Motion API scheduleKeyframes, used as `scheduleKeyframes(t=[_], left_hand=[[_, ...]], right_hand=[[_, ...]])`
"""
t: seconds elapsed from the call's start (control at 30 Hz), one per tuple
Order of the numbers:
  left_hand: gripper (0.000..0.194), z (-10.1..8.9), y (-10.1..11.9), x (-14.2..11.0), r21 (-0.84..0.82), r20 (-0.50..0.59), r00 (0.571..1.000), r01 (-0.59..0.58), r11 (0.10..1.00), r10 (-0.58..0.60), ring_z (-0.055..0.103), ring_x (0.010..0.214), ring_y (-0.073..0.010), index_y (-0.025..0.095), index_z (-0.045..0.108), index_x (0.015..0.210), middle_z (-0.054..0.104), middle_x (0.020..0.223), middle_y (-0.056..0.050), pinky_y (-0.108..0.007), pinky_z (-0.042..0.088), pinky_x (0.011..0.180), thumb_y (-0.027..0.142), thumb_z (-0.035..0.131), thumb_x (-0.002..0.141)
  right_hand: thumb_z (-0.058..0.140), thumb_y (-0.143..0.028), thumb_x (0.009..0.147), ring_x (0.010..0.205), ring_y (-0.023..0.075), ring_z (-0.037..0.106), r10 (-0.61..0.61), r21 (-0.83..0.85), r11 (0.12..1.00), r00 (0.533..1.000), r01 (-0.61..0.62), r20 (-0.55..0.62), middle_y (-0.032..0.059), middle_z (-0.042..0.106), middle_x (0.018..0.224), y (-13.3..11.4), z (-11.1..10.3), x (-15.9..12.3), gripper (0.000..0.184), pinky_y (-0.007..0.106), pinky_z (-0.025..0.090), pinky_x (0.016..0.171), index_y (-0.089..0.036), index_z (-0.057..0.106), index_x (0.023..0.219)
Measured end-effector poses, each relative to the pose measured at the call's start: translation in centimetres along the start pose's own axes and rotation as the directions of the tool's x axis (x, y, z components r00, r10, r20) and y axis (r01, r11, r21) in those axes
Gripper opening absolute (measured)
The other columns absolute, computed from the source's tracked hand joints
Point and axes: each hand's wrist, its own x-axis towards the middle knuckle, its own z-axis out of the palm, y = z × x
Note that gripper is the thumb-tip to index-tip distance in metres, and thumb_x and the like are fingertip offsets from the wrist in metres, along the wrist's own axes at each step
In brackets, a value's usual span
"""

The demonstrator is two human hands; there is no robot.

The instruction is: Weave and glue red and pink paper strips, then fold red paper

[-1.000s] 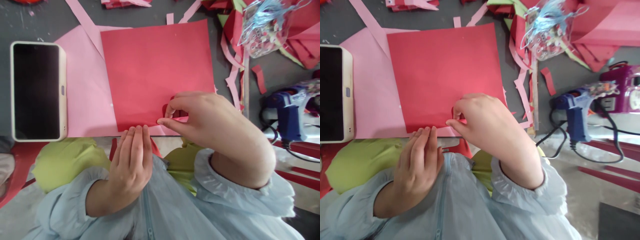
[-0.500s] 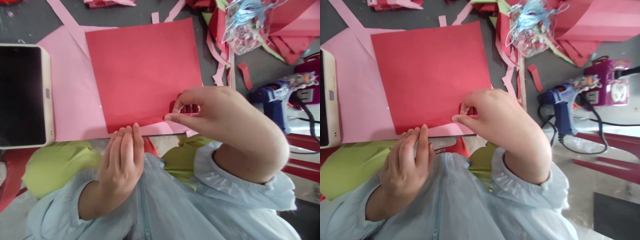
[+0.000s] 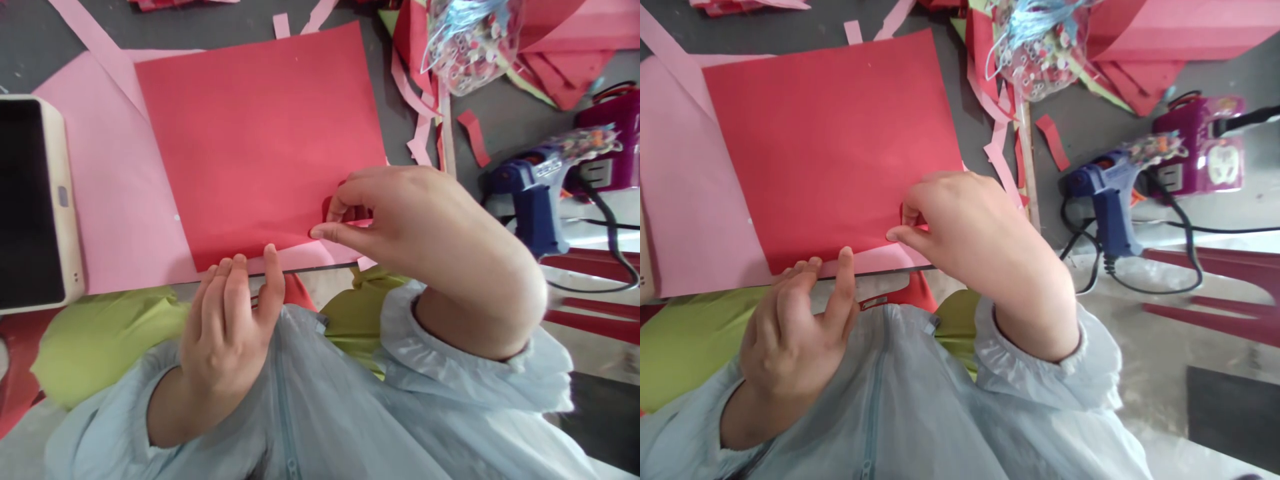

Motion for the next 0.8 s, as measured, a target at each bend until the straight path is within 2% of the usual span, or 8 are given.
scheduleKeyframes(t=[0.13,0.27,0.4,0.47,0.53,0.63,0.7,0.8], left_hand=[[0.063,0.2,0.3,0.0,0.000,0.002,0.999,0.036,0.999,-0.036,0.068,0.100,-0.0208,0.023,0.057,0.140,0.069,0.106,-0.009,-0.034,0.061,0.091,0.007,0.071,0.081],[0.072,0.4,0.8,0.1,0.062,0.028,1.000,0.006,0.998,-0.008,0.067,0.095,-0.0212,0.028,0.051,0.146,0.068,0.106,-0.009,-0.039,0.062,0.086,0.006,0.071,0.080],[0.079,0.9,1.3,-0.1,-0.075,0.076,0.993,0.092,0.993,-0.086,0.067,0.101,-0.0237,0.037,0.038,0.152,0.066,0.110,-0.008,-0.051,0.059,0.093,0.011,0.068,0.085],[0.077,1.0,1.4,-0.1,-0.138,0.087,0.992,0.102,0.985,-0.091,0.065,0.105,-0.0250,0.037,0.036,0.153,0.066,0.113,-0.008,-0.055,0.056,0.097,0.016,0.068,0.086],[0.072,0.9,1.4,-0.1,-0.134,0.085,0.994,0.079,0.988,-0.068,0.064,0.109,-0.0271,0.034,0.039,0.152,0.066,0.118,-0.011,-0.055,0.054,0.099,0.025,0.070,0.087],[0.065,0.3,1.3,0.0,-0.058,0.060,0.998,0.029,0.998,-0.026,0.062,0.111,-0.0292,0.020,0.052,0.145,0.066,0.120,-0.016,-0.050,0.054,0.099,0.039,0.071,0.087],[0.061,-0.1,1.2,0.2,-0.043,0.035,0.999,0.010,0.999,-0.008,0.063,0.108,-0.0283,0.011,0.059,0.137,0.067,0.117,-0.017,-0.046,0.054,0.099,0.041,0.072,0.086],[0.052,-0.5,1.0,0.3,-0.084,0.015,1.000,0.020,0.996,-0.019,0.064,0.106,-0.0264,0.007,0.063,0.130,0.070,0.112,-0.016,-0.043,0.054,0.101,0.034,0.072,0.086]], right_hand=[[0.062,-0.031,0.088,0.071,0.0200,0.061,0.013,-0.007,1.000,1.000,-0.013,0.018,0.0053,0.068,0.077,-0.2,-0.1,0.1,0.017,0.032,0.033,0.062,-0.021,0.069,0.076],[0.061,-0.030,0.088,0.069,0.0194,0.059,0.001,-0.010,1.000,1.000,-0.001,0.001,0.0051,0.068,0.075,-0.1,0.1,0.0,0.017,0.032,0.032,0.061,-0.020,0.069,0.076],[0.060,-0.030,0.087,0.068,0.0186,0.058,-0.020,0.009,1.000,1.000,0.020,-0.020,0.0050,0.066,0.072,0.0,0.1,0.0,0.020,0.031,0.031,0.061,-0.020,0.069,0.073],[0.060,-0.029,0.087,0.067,0.0182,0.057,-0.012,0.011,1.000,1.000,0.012,-0.021,0.0047,0.066,0.071,0.0,0.1,0.0,0.019,0.031,0.031,0.061,-0.020,0.069,0.072],[0.060,-0.029,0.086,0.067,0.0182,0.057,-0.002,-0.002,1.000,1.000,0.002,-0.014,0.0045,0.066,0.072,-0.1,0.1,0.1,0.019,0.031,0.031,0.061,-0.020,0.069,0.072],[0.060,-0.029,0.087,0.068,0.0185,0.057,-0.003,-0.011,1.000,1.000,0.003,-0.008,0.0041,0.066,0.072,-0.2,0.0,0.0,0.020,0.031,0.032,0.062,-0.021,0.067,0.070],[0.061,-0.029,0.087,0.069,0.0189,0.058,-0.006,-0.003,1.000,1.000,0.006,-0.004,0.0039,0.066,0.073,-0.3,-0.1,0.0,0.019,0.031,0.033,0.062,-0.021,0.066,0.071],[0.062,-0.030,0.088,0.072,0.0201,0.060,-0.020,0.007,1.000,1.000,0.020,0.001,0.0045,0.068,0.077,-0.3,-0.2,0.0,0.016,0.032,0.034,0.063,-0.022,0.067,0.074]])
